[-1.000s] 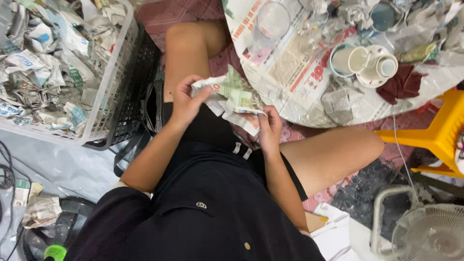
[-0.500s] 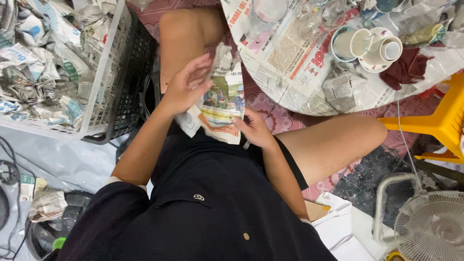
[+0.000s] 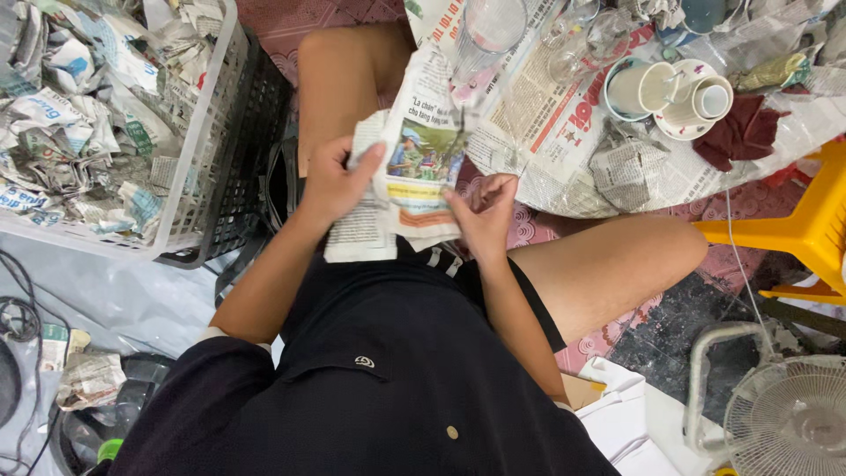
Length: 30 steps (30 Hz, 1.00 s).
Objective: The person sits on the floor and wraps individual glassware items, including wine glasses and small cups, with pieces of newspaper. They fold the paper around each item and place the wrapped bundle into a nearby plastic basket.
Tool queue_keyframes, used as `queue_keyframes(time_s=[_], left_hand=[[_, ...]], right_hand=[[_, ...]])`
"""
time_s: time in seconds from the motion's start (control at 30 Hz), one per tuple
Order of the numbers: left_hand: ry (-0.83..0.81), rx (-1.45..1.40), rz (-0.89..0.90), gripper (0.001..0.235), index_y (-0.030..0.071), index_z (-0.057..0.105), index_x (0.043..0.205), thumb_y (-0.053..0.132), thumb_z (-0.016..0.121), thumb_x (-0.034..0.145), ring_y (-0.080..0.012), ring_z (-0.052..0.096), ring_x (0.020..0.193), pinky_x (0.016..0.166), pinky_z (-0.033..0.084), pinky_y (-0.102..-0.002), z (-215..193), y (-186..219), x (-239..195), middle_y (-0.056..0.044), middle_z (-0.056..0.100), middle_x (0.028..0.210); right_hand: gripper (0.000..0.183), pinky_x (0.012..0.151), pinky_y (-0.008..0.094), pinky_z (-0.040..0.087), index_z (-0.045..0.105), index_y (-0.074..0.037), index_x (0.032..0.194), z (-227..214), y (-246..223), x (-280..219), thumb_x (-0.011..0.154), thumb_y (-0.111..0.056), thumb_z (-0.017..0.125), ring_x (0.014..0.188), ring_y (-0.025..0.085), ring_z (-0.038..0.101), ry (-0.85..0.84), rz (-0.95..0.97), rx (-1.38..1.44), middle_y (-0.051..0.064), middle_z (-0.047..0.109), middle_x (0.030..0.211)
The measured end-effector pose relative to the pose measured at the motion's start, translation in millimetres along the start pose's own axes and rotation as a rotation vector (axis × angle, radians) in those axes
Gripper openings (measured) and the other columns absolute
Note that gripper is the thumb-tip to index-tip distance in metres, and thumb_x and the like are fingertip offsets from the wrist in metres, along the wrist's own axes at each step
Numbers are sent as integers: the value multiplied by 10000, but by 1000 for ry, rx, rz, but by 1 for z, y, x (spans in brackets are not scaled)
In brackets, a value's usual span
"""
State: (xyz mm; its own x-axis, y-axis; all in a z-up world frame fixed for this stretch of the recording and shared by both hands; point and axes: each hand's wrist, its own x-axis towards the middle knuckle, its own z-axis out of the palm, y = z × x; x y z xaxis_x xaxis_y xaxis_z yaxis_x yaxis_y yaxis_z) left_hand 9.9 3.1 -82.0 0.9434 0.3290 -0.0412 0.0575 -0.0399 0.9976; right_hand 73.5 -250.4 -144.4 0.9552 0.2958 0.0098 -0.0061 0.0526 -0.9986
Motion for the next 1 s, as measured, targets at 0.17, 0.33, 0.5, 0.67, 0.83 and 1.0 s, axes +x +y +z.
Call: queue_keyframes(time_s=[0.17, 0.33, 0.5, 0.67, 0.83, 1.0], left_hand=[[-31, 274, 147, 218, 29, 751, 1019, 241, 715, 986, -82, 626, 631, 564, 482, -297, 33, 24, -18, -109, 700, 750], [-149, 175, 282, 211, 9, 688, 972, 220, 688, 990, -69, 572, 603, 557, 461, -302, 61, 23, -15, -119, 612, 709], [-163, -47, 137, 231, -1, 702, 1008, 223, 651, 1037, -41, 544, 687, 592, 465, -274, 58, 2, -2, -1, 640, 764], [39, -160, -87, 273, 11, 687, 909, 232, 671, 1068, -49, 459, 615, 543, 363, -248, 9, -6, 2, 35, 565, 736], [239, -137, 184, 204, 8, 707, 1070, 196, 632, 1091, -24, 572, 801, 732, 461, -216, -77, 8, -1, 52, 679, 925], [349, -77, 98, 204, -12, 691, 1014, 165, 675, 1115, -16, 553, 738, 673, 416, -206, -121, 0, -2, 27, 682, 872]], right_hand=[[484, 908, 293, 498, 412, -81, 1257, 1, -12, -9, 958, -115, 792, 1037, 146, 549, -345, -85, 118, 48, 513, 1143], [1018, 1133, 344, 405, 108, -138, 1537, 14, -14, -24, 824, -96, 834, 1373, 163, 417, -464, -44, 279, 68, 353, 1492], [418, 1102, 355, 484, 499, 4, 1430, 17, 3, -18, 1040, 17, 650, 1259, 170, 583, -292, 6, 193, 101, 593, 1353], [241, 860, 273, 492, 554, -18, 1300, -10, 5, -15, 1064, -67, 552, 966, 101, 592, -37, 82, 147, 39, 651, 1102], [103, 883, 239, 480, 521, -37, 1176, -28, 0, -3, 1101, -105, 501, 959, 61, 566, 87, -72, 168, 18, 624, 1070], [110, 884, 243, 468, 494, -43, 1204, -22, 3, -6, 1110, -94, 522, 981, 61, 550, 11, -97, 77, 26, 621, 1104]])
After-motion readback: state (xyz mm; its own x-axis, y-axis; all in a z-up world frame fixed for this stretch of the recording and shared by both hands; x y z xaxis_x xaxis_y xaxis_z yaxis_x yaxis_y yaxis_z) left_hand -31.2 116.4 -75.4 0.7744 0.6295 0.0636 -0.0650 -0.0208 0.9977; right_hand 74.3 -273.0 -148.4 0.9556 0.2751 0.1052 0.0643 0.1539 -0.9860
